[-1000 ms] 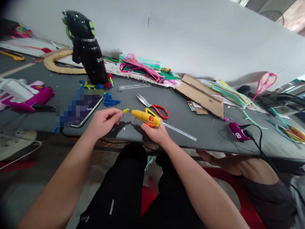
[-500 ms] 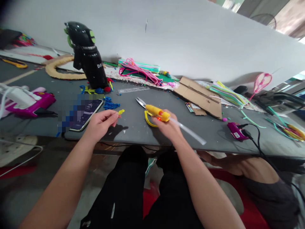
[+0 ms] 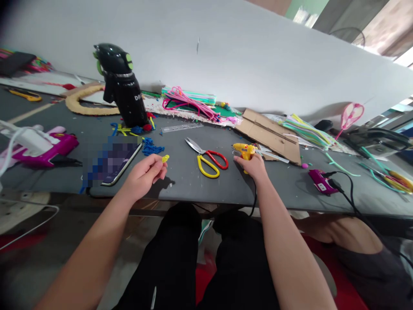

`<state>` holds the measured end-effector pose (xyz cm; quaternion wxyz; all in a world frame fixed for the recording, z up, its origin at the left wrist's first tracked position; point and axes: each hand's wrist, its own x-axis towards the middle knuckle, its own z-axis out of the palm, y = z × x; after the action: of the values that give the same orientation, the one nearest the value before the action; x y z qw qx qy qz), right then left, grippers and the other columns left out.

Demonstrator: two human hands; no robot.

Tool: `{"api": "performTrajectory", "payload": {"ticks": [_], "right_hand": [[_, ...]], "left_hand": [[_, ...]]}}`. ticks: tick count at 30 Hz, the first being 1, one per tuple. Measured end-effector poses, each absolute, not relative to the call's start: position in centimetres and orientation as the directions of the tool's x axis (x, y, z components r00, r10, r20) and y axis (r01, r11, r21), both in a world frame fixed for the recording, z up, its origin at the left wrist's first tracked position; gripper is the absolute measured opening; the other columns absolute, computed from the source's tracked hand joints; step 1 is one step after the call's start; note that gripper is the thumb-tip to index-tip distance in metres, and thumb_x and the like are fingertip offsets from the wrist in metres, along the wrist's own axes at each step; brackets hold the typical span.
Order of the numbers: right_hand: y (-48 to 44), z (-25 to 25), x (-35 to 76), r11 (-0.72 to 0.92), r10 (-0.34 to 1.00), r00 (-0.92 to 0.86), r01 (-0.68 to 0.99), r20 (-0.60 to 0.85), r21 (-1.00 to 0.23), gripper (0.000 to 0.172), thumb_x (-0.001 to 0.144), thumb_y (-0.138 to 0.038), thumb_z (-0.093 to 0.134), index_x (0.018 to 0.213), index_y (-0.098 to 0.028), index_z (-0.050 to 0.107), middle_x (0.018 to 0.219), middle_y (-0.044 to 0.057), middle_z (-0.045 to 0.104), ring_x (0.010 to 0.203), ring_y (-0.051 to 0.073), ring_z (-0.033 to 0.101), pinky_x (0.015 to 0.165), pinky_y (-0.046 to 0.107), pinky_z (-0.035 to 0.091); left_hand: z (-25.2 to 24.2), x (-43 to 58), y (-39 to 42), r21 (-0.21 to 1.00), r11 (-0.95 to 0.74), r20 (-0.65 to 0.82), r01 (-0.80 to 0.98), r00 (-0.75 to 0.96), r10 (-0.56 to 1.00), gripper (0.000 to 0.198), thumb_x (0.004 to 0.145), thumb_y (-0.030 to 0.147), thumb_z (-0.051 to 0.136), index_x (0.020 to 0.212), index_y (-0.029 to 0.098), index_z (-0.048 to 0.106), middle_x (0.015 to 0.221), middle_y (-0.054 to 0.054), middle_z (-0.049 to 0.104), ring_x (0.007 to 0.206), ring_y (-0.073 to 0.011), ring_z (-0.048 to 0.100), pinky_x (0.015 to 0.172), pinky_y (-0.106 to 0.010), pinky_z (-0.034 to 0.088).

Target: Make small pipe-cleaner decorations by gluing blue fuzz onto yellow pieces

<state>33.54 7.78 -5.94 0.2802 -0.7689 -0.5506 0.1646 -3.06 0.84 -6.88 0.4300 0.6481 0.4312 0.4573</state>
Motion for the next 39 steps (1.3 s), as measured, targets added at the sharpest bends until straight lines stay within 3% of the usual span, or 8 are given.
{"api": "performTrajectory", "payload": {"ticks": [3, 8, 11, 13, 16, 19, 28, 39], "right_hand": [[6.5, -5.1, 34.2, -0.235, 0.961, 0.277, 0.833, 0.010, -0.501, 0.048, 0.066, -0.060, 0.072, 0.081, -0.015, 0.071, 0.075, 0.008, 0.067, 0.068, 0.022, 0.063, 0.060, 0.033, 0.045], [2.6, -3.1, 35.3, -0.260, 0.965, 0.259, 0.917, -0.046, -0.304, 0.058, 0.068, -0.067, 0.068, 0.097, -0.016, 0.069, 0.099, 0.015, 0.072, 0.089, 0.031, 0.067, 0.076, 0.041, 0.049], [-0.2, -1.3, 33.2, -0.284, 0.957, 0.289, 0.935, -0.008, -0.213, 0.049, 0.073, -0.067, 0.066, 0.087, -0.020, 0.067, 0.090, 0.013, 0.072, 0.081, 0.031, 0.066, 0.071, 0.042, 0.048], [-0.7, -0.4, 29.9, -0.063, 0.996, 0.078, 0.947, 0.036, -0.314, 0.034, 0.081, -0.056, 0.062, 0.083, -0.023, 0.067, 0.085, 0.008, 0.072, 0.076, 0.025, 0.065, 0.070, 0.038, 0.048], [1.7, -0.6, 23.2, 0.357, 0.914, -0.402, 0.735, 0.054, -0.576, 0.023, 0.089, -0.042, 0.058, 0.092, -0.022, 0.069, 0.091, 0.005, 0.071, 0.079, 0.019, 0.064, 0.072, 0.030, 0.048], [6.3, -2.4, 16.8, 0.534, 0.811, -0.565, 0.611, 0.150, -0.584, 0.014, 0.087, -0.029, 0.062, 0.091, -0.019, 0.070, 0.091, 0.004, 0.071, 0.079, 0.016, 0.061, 0.074, 0.028, 0.046], [13.0, -5.9, 10.0, 0.458, 0.880, -0.449, 0.722, 0.154, -0.518, 0.027, 0.089, -0.028, 0.064, 0.110, -0.015, 0.075, 0.097, 0.009, 0.071, 0.083, 0.018, 0.060, 0.078, 0.029, 0.045], [13.2, -6.7, 10.2, 0.435, 0.895, -0.406, 0.701, 0.185, -0.565, 0.011, 0.084, -0.020, 0.065, 0.088, -0.013, 0.072, 0.088, 0.007, 0.069, 0.080, 0.018, 0.058, 0.077, 0.031, 0.044]], "left_hand": [[-6.9, -2.9, 0.7, 0.953, -0.268, 0.228, 0.141, 0.247, 0.942, 0.026, 0.101, 0.040, 0.043, 0.087, 0.020, 0.051, 0.070, 0.002, 0.056, 0.057, -0.0110, 0.045, 0.058, -0.025, 0.038], [-6.6, -3.0, 0.5, 0.940, -0.288, 0.234, 0.181, 0.271, 0.934, 0.028, 0.101, 0.039, 0.042, 0.085, 0.019, 0.052, 0.073, 0.001, 0.058, 0.061, -0.0116, 0.047, 0.063, -0.025, 0.039], [-6.4, -3.1, 0.3, 0.930, -0.309, 0.246, 0.201, 0.287, 0.926, 0.028, 0.101, 0.038, 0.043, 0.083, 0.019, 0.053, 0.074, 0.000, 0.059, 0.069, -0.0132, 0.052, 0.070, -0.026, 0.040], [-6.4, -3.2, 0.3, 0.933, -0.311, 0.244, 0.182, 0.315, 0.917, 0.028, 0.101, 0.038, 0.044, 0.083, 0.019, 0.054, 0.072, 0.001, 0.059, 0.070, -0.0136, 0.052, 0.072, -0.027, 0.040], [-6.4, -3.4, 0.3, 0.953, -0.281, 0.231, 0.114, 0.328, 0.916, 0.028, 0.100, 0.041, 0.046, 0.086, 0.019, 0.056, 0.068, 0.001, 0.055, 0.066, -0.0134, 0.050, 0.067, -0.027, 0.039], [-6.4, -3.7, 0.2, 0.972, -0.228, 0.195, 0.059, 0.344, 0.918, 0.030, 0.098, 0.044, 0.049, 0.087, 0.018, 0.058, 0.065, 0.002, 0.050, 0.061, -0.0127, 0.045, 0.060, -0.027, 0.035], [-6.3, -3.7, 0.1, 0.992, -0.123, 0.122, -0.022, 0.416, 0.901, 0.032, 0.095, 0.044, 0.055, 0.081, 0.016, 0.060, 0.064, 0.002, 0.044, 0.058, -0.0112, 0.036, 0.053, -0.027, 0.028], [-6.6, -3.6, 0.1, 0.987, -0.155, 0.156, -0.038, 0.411, 0.898, 0.031, 0.095, 0.044, 0.054, 0.083, 0.016, 0.061, 0.061, 0.002, 0.042, 0.055, -0.0105, 0.035, 0.051, -0.027, 0.025]]}}
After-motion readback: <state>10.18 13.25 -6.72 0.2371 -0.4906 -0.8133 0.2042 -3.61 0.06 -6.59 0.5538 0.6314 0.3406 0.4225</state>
